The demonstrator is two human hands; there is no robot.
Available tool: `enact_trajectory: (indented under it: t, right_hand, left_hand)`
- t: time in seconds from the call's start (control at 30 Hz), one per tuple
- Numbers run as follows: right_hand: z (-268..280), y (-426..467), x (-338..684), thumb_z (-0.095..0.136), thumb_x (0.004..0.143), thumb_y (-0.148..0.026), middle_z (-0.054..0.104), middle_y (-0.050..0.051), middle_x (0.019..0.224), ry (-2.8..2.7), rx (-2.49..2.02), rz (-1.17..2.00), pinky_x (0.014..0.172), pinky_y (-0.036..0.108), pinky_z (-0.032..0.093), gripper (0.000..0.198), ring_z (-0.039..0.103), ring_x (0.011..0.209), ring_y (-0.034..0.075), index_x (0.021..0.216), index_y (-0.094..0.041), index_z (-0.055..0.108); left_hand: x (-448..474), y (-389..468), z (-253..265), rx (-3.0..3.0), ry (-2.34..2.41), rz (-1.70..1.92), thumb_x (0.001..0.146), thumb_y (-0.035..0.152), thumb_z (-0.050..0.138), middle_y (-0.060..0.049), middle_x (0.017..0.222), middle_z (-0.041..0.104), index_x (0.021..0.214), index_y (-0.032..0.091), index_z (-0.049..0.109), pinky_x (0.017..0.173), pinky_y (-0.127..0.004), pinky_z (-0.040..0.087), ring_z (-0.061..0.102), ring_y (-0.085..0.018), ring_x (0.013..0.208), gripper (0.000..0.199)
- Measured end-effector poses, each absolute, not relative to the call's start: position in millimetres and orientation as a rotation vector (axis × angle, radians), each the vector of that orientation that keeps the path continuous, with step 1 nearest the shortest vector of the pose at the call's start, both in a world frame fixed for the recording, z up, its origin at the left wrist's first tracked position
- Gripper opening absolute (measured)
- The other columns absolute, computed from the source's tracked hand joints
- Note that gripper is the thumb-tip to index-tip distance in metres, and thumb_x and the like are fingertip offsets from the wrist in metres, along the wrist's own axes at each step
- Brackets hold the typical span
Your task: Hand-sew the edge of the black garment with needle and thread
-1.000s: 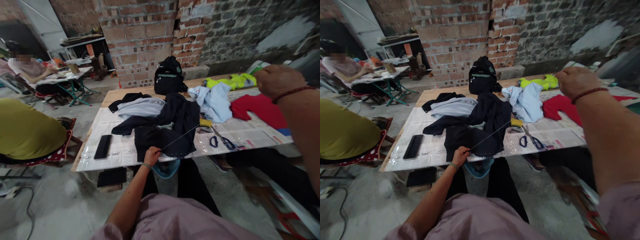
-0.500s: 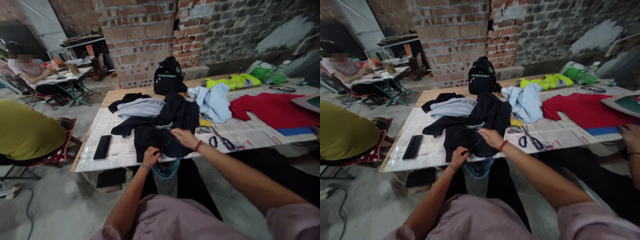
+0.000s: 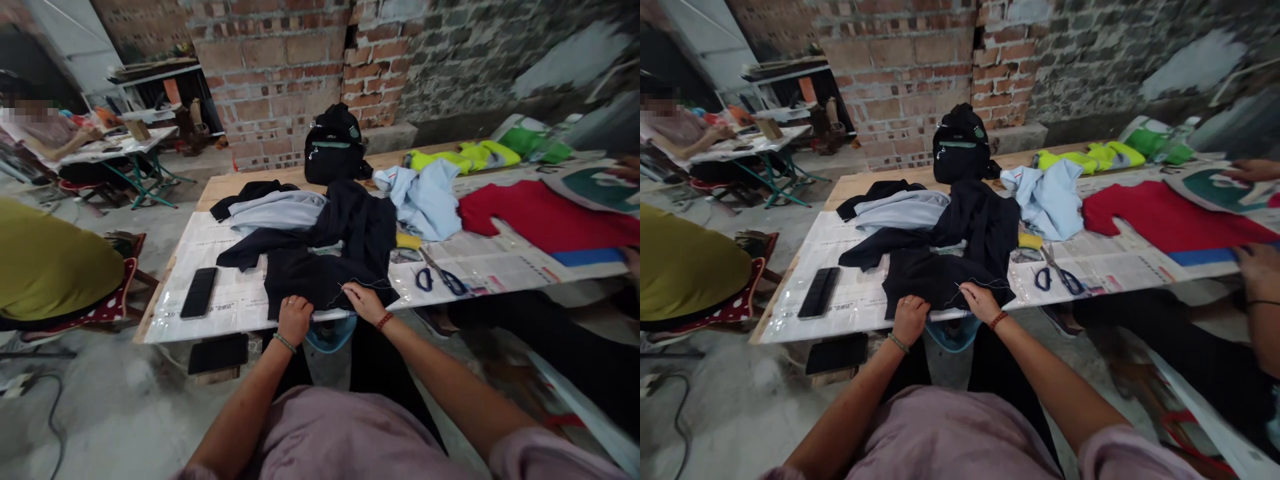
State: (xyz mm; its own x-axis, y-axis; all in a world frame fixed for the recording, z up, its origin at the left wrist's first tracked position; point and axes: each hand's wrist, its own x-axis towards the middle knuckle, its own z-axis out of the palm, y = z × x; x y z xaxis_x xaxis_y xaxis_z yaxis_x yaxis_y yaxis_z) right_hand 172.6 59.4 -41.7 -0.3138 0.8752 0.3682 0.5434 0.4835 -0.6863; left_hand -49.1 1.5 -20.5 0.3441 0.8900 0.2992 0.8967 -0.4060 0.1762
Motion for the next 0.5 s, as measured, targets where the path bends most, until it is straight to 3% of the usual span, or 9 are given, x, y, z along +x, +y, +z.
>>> enact_trajectory:
  t: [0.13, 0.33, 0.5]
  right_hand:
    - [-43.8, 58.1, 169.2, 0.04, 0.084, -0.03, 0.066, 0.003, 0.087, -2.005, -1.144, 0.579, 0.073, 0.03, 0.048, 0.022, 0.061, 0.08, 0.017, 0.093, -0.024, 0.06]
    - [-42.9, 56.5, 168.6, 0.041, 0.084, -0.028, 0.065, 0.003, 0.091, -2.047, -1.114, 0.584, 0.077, 0.03, 0.047, 0.022, 0.06, 0.085, 0.016, 0.092, -0.024, 0.061]
    - [-34.8, 56.3, 168.6, 0.042, 0.084, -0.027, 0.064, 0.003, 0.089, -2.108, -1.105, 0.62, 0.075, 0.03, 0.047, 0.021, 0.059, 0.083, 0.016, 0.09, -0.024, 0.062]
  left_hand:
    - [-49.6, -6.6, -18.4, -2.542, -1.625, -0.546, 0.078, 0.011, 0.045, -0.006, 0.094, 0.057, 0.083, 0.021, 0.062, 0.085, -0.038, 0.031, 0.045, -0.021, 0.09, 0.02]
    - [-43.5, -9.0, -25.8, -2.588, -1.707, -0.679, 0.077, 0.016, 0.049, -0.006, 0.103, 0.058, 0.107, 0.024, 0.056, 0.082, -0.038, 0.03, 0.046, -0.022, 0.092, 0.032]
    - [-42.6, -9.6, -33.5, -2.577, -1.744, -0.817, 0.081, 0.022, 0.048, -0.005, 0.093, 0.062, 0.096, 0.028, 0.062, 0.081, -0.039, 0.027, 0.047, -0.021, 0.088, 0.022]
